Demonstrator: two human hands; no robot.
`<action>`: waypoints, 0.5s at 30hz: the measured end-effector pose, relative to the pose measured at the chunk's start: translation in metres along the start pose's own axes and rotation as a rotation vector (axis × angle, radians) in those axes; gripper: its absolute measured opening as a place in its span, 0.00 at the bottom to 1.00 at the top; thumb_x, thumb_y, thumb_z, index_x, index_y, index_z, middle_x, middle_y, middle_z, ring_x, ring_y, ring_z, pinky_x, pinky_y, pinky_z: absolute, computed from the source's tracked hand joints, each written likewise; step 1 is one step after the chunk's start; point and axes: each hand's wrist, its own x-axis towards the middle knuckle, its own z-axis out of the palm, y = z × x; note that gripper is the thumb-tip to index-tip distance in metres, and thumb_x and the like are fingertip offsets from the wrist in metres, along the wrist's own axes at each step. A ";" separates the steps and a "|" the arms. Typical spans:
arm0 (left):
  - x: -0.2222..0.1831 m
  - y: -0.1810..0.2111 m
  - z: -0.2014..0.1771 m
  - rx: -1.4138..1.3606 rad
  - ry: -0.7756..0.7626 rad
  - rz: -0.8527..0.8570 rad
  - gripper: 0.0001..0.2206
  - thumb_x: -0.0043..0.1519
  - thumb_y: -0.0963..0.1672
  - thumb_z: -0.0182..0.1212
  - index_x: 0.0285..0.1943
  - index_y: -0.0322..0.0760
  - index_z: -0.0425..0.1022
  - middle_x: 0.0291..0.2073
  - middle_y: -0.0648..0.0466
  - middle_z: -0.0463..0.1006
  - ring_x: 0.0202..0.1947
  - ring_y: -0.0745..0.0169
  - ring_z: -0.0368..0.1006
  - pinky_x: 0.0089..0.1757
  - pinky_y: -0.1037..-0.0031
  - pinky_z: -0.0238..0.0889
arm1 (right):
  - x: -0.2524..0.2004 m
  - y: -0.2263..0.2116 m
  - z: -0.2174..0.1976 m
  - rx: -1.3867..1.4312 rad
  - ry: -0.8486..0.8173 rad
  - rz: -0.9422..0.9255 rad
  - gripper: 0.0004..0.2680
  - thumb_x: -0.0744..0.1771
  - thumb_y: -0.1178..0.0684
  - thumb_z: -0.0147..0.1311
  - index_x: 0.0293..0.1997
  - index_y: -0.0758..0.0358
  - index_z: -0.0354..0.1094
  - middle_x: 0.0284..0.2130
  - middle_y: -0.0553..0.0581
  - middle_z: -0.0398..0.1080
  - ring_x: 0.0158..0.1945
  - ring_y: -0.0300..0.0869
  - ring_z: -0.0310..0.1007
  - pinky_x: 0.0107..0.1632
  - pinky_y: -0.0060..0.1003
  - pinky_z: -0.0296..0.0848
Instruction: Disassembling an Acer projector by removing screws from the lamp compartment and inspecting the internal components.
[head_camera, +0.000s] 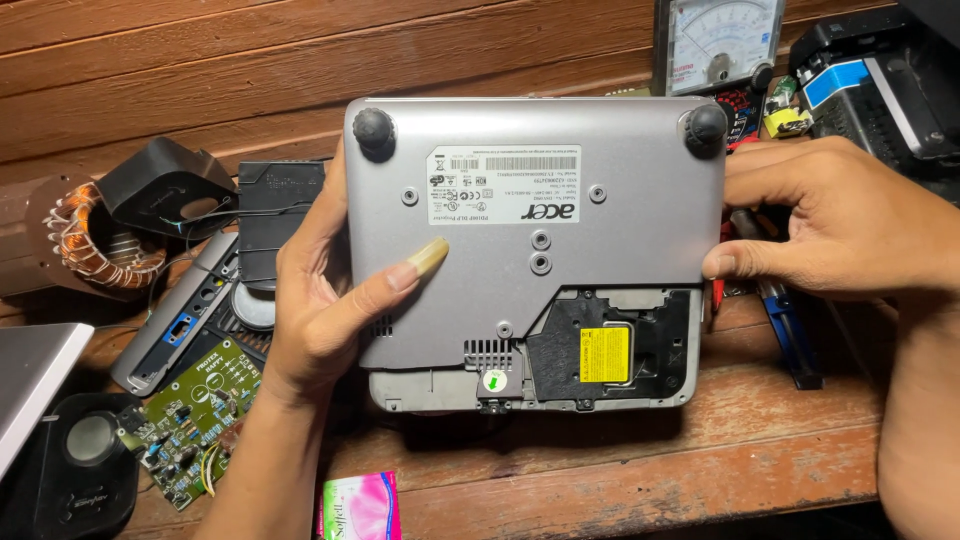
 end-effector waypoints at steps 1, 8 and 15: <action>0.000 0.001 0.000 -0.002 0.003 -0.009 0.39 0.58 0.44 0.62 0.79 0.30 0.48 0.77 0.46 0.54 0.78 0.56 0.50 0.75 0.66 0.41 | 0.000 0.000 0.000 -0.003 -0.002 0.003 0.18 0.60 0.42 0.61 0.51 0.54 0.78 0.51 0.49 0.81 0.57 0.40 0.79 0.59 0.35 0.71; 0.000 -0.003 -0.002 0.024 -0.006 0.021 0.39 0.58 0.45 0.61 0.79 0.28 0.49 0.76 0.45 0.55 0.78 0.55 0.50 0.75 0.64 0.39 | 0.000 0.001 0.000 -0.009 -0.013 0.037 0.17 0.60 0.42 0.62 0.52 0.52 0.79 0.50 0.49 0.81 0.54 0.39 0.80 0.56 0.33 0.72; 0.000 -0.003 -0.002 0.004 0.006 0.002 0.39 0.58 0.44 0.62 0.78 0.29 0.50 0.76 0.46 0.56 0.77 0.56 0.51 0.75 0.64 0.41 | 0.000 0.000 0.000 -0.022 -0.008 0.037 0.17 0.60 0.41 0.62 0.51 0.51 0.79 0.50 0.47 0.81 0.55 0.39 0.79 0.56 0.34 0.73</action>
